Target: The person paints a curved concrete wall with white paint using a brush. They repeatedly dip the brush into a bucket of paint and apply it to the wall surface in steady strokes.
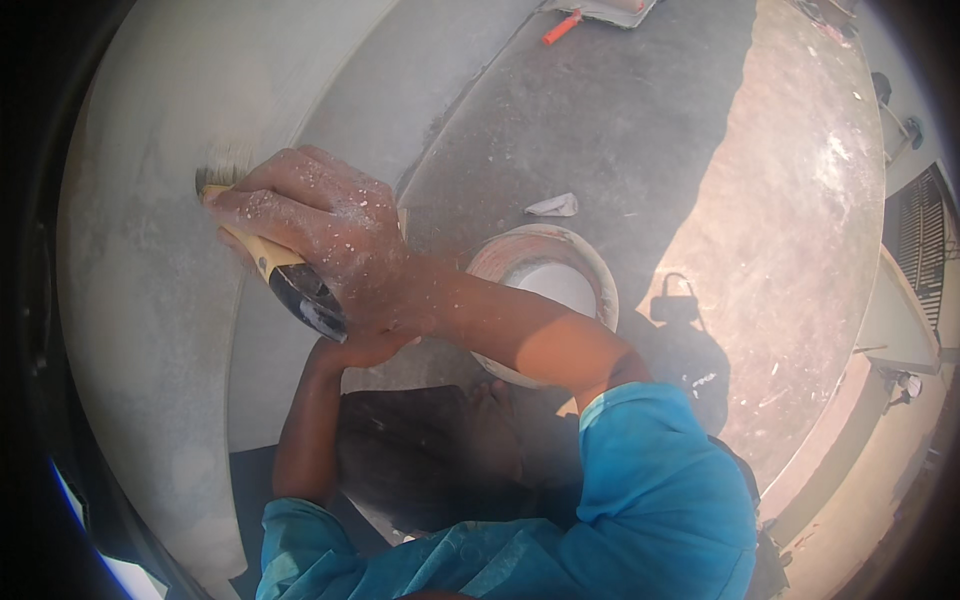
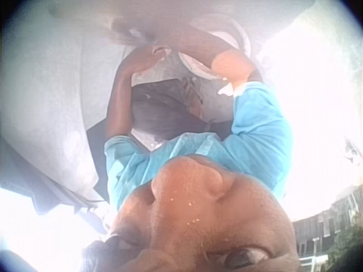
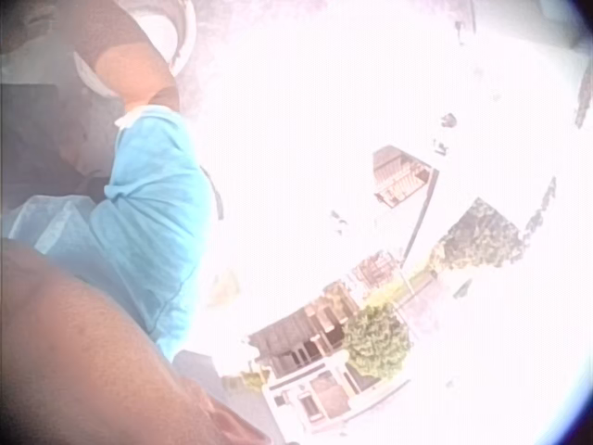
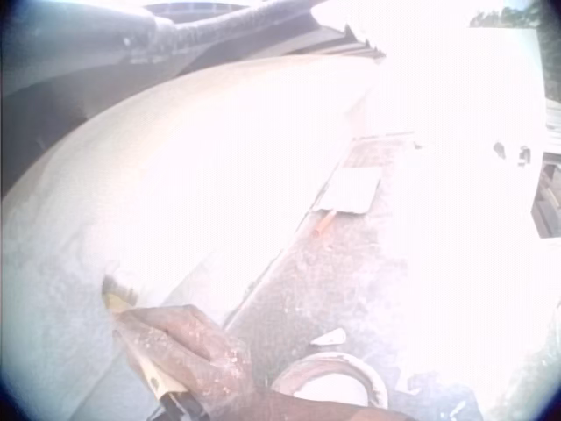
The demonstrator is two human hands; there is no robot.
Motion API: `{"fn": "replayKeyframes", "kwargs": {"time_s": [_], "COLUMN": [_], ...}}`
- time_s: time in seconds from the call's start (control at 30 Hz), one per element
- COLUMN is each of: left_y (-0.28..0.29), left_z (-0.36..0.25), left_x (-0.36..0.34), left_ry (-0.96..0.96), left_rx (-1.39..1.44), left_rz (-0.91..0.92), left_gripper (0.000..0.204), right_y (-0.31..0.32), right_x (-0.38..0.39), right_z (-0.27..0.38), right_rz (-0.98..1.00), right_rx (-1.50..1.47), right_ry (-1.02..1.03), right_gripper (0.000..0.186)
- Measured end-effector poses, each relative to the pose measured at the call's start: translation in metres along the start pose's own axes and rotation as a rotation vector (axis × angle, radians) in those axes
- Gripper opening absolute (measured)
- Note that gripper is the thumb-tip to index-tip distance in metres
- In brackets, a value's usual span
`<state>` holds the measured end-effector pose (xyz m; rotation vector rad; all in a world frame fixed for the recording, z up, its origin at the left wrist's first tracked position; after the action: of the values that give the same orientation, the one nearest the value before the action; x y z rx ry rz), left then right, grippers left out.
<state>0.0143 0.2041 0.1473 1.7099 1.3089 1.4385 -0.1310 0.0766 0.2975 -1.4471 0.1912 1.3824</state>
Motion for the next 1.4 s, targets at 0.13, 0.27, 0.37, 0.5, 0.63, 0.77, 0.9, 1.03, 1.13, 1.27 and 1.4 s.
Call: {"fn": "replayKeyframes", "kwargs": {"time_s": [0.13, 0.27, 0.37, 0.5, 0.63, 0.77, 0.9, 1.03, 1.13, 1.27, 1.4], "left_y": [0.008, 0.003, 0.013, 0.023, -0.006, -0.040, -0.087, -0.129, -0.153, -0.168, -0.175], "left_z": [-0.009, -0.017, -0.018, 0.001, 0.022, 0.013, 0.033, 0.047, 0.049, 0.051, 0.061], "left_x": [0.005, -0.010, -0.001, 0.011, 0.006, 0.006, 0.017, 0.042, 0.050, 0.050, 0.055], "left_ry": [0.109, 0.233, 0.269, 0.300, 0.398, 0.311, 0.394, 0.435, 0.439, 0.426, 0.431], "left_rx": [0.180, 0.147, 0.062, 0.056, 0.127, 0.129, 0.141, 0.152, 0.168, 0.171, 0.150], "left_rz": [-0.022, 0.274, 0.255, 0.178, 0.109, 0.165, 0.272, 0.342, 0.414, 0.421, 0.430], "left_gripper": [0.038, 0.038, 0.038, 0.037, 0.035, 0.033, 0.032, 0.030, 0.030, 0.026, 0.027], "right_y": [0.010, 0.088, 0.124, 0.151, 0.178, 0.187, 0.180, 0.169, 0.168, 0.180, 0.172], "right_x": [0.000, -0.026, -0.043, -0.023, 0.105, 0.182, 0.233, 0.264, 0.269, 0.284, 0.222], "right_z": [-0.011, -0.108, -0.107, -0.060, -0.053, -0.062, -0.094, -0.104, -0.105, -0.108, -0.093], "right_rz": [-0.004, -0.218, -0.116, 0.391, 1.045, 1.242, 1.350, 1.458, 1.473, 1.556, 1.242], "right_rx": [-0.105, -0.038, -0.037, 0.331, 0.651, 0.654, 0.626, 0.615, 0.600, 0.592, 0.467], "right_ry": [-0.108, -0.240, -0.437, -0.799, -0.833, -0.951, -0.842, -0.753, -0.730, -0.696, -0.600], "right_gripper": [0.025, 0.024, 0.023, 0.020, 0.030, 0.027, 0.024, 0.020, 0.021, 0.025, 0.017]}}
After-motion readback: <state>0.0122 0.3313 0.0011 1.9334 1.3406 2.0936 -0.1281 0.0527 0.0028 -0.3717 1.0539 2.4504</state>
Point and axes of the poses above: each hand's wrist, its own x-axis away from the middle knuckle, its own y-axis out of the back of the hand, z = x × y, the point moved 8 cm from there along -x, towards the middle knuckle, and after that the axes turned 6 degrees about -x, right-handed, at the moved point
